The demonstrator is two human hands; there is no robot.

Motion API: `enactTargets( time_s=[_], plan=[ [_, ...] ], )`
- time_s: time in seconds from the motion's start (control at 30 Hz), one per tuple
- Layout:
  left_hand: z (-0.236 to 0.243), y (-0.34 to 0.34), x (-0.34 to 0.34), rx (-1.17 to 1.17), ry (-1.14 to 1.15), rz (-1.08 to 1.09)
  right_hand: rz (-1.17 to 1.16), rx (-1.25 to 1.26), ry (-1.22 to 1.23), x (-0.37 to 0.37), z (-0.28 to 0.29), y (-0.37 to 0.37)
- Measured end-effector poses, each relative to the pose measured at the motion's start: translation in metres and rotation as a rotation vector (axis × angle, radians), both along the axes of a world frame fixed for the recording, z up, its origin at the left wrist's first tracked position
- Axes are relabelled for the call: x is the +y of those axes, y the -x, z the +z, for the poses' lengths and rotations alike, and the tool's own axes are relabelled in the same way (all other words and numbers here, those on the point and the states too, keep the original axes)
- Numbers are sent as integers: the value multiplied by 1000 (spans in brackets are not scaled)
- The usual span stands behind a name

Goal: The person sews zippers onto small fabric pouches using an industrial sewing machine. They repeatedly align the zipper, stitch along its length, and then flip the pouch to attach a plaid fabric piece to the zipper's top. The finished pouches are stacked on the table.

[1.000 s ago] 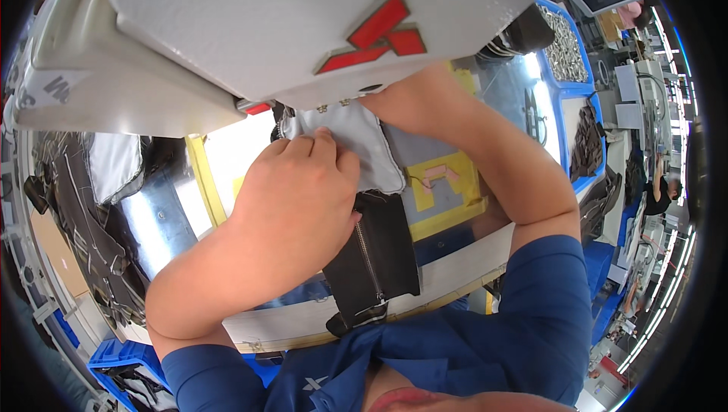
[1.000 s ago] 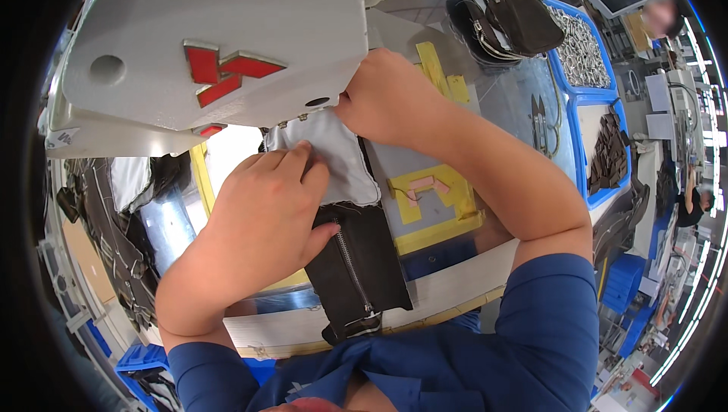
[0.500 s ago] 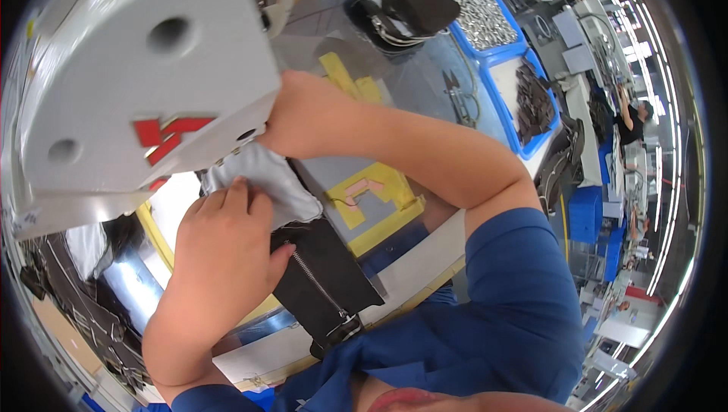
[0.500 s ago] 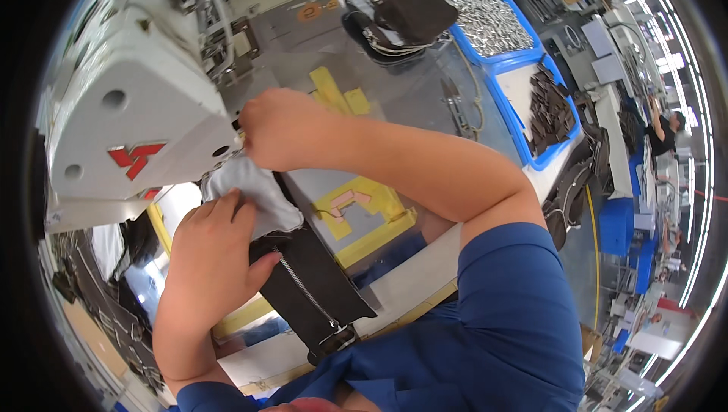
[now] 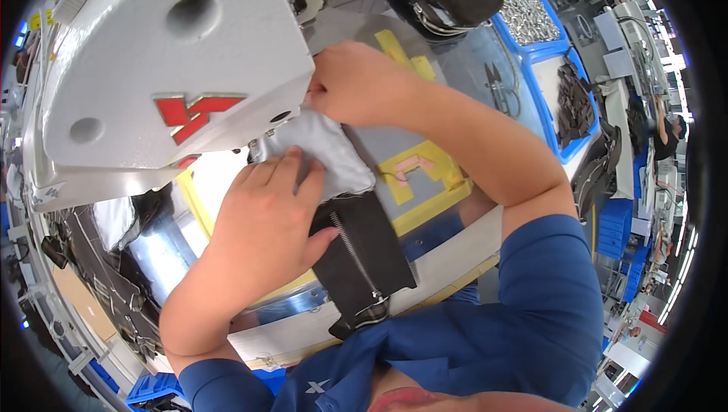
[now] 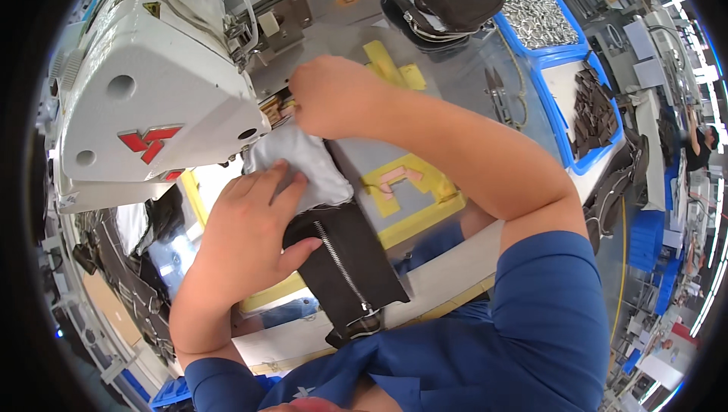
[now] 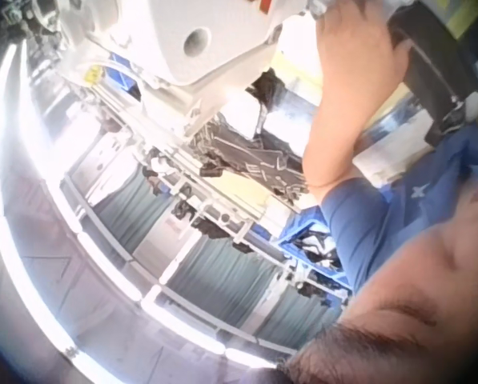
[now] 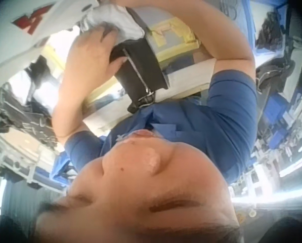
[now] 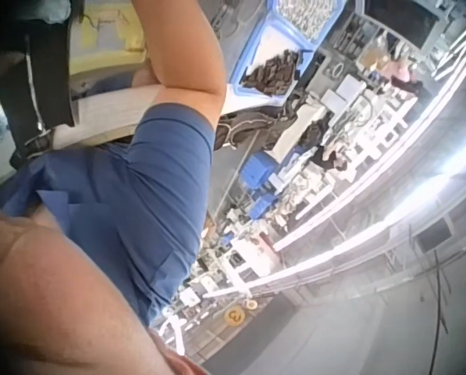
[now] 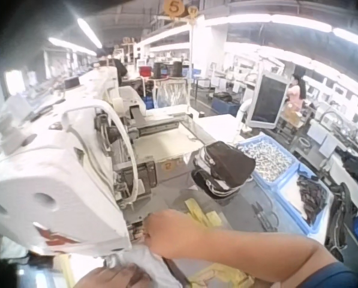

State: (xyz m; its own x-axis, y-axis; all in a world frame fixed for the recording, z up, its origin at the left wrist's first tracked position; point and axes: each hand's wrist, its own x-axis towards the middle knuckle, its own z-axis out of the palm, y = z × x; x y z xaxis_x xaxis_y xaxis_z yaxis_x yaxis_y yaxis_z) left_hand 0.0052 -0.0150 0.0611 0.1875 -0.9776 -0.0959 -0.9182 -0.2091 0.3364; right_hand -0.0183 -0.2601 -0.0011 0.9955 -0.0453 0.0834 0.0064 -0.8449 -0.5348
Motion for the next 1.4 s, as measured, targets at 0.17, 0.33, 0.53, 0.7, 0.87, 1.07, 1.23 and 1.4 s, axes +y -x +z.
enactTargets(
  time_s=[0.17, 0.33, 0.53, 0.7, 0.87, 1.07, 1.23, 1.4],
  plan=[
    [-4, 2, -1, -15, 47, -21, 12, 117, 19, -4, 12, 1],
    [-4, 2, -3, -9, 44, -29, -26, 180, 3, -3, 24, 7],
    [-6, 3, 3, -31, 25, -8, -17, 140, 60, 9, 17, 6],
    [-7, 6, -4, -30, 97, 0, -46, 92, 77, 4, 11, 14],
    [-20, 16, -16, 14, 256, -58, -61, 83, 138, -14, 6, 35],
    [-26, 28, 6, -92, 683, 120, -232, -6, -444, -20, -4, 81],
    [9, 15, 93, -125, 1182, 764, 33, 11, -418, 34, 25, 152],
    [53, 4, 154, -505, 1257, 1172, 527, 412, -317, 61, 32, 178]
  ],
)
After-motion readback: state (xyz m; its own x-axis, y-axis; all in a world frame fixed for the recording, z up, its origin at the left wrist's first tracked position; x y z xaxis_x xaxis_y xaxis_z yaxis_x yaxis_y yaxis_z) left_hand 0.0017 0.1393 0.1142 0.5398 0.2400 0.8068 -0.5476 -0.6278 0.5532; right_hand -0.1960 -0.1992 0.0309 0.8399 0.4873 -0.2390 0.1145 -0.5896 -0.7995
